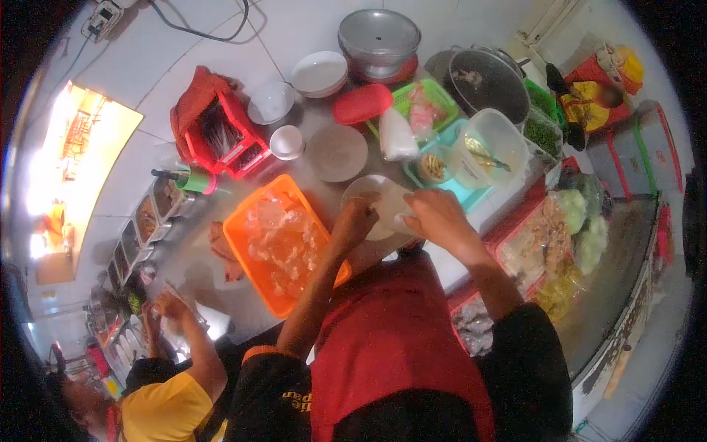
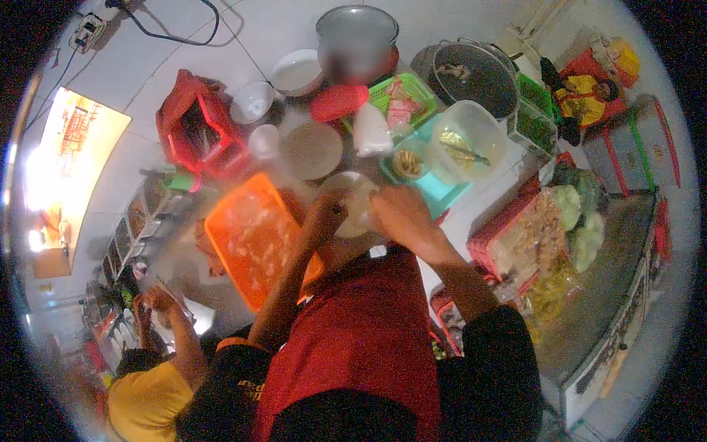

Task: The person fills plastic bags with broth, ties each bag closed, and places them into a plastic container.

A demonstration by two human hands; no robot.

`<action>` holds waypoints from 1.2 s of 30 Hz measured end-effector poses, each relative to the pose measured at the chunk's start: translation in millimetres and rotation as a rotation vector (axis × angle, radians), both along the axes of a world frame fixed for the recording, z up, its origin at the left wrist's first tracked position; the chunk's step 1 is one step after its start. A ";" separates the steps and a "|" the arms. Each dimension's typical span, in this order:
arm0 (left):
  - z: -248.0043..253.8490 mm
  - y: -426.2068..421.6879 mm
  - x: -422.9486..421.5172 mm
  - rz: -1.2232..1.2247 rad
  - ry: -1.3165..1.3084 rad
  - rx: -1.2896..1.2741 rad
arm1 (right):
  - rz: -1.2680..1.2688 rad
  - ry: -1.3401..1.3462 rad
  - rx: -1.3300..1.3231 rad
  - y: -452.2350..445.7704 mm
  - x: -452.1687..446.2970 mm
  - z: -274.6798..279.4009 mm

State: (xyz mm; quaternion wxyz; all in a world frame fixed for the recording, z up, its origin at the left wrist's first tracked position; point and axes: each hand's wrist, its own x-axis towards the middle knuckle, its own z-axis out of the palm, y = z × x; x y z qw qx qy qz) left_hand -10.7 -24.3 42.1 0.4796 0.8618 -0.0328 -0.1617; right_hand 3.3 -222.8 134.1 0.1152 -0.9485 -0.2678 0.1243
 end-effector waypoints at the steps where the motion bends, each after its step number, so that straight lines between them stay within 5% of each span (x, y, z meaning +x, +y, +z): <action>1: -1.3 0.6 -0.3 0.005 -0.032 -0.006 | -0.021 -0.007 0.054 -3.1 -0.6 -0.9; 6: -40.6 12.7 0.1 0.099 -0.189 -0.211 | -0.120 -0.045 0.324 -51.4 -6.9 -14.8; 12: -52.5 35.2 11.3 0.080 -0.139 -0.195 | -0.549 0.072 0.521 -119.6 -31.7 -50.6; 24: -46.4 35.0 19.9 0.123 -0.167 -0.073 | -0.708 -0.077 0.611 -146.5 -48.2 -102.0; 36: -50.7 27.0 14.0 0.195 -0.127 -0.347 | -0.720 -0.307 0.548 -143.9 -55.7 -103.2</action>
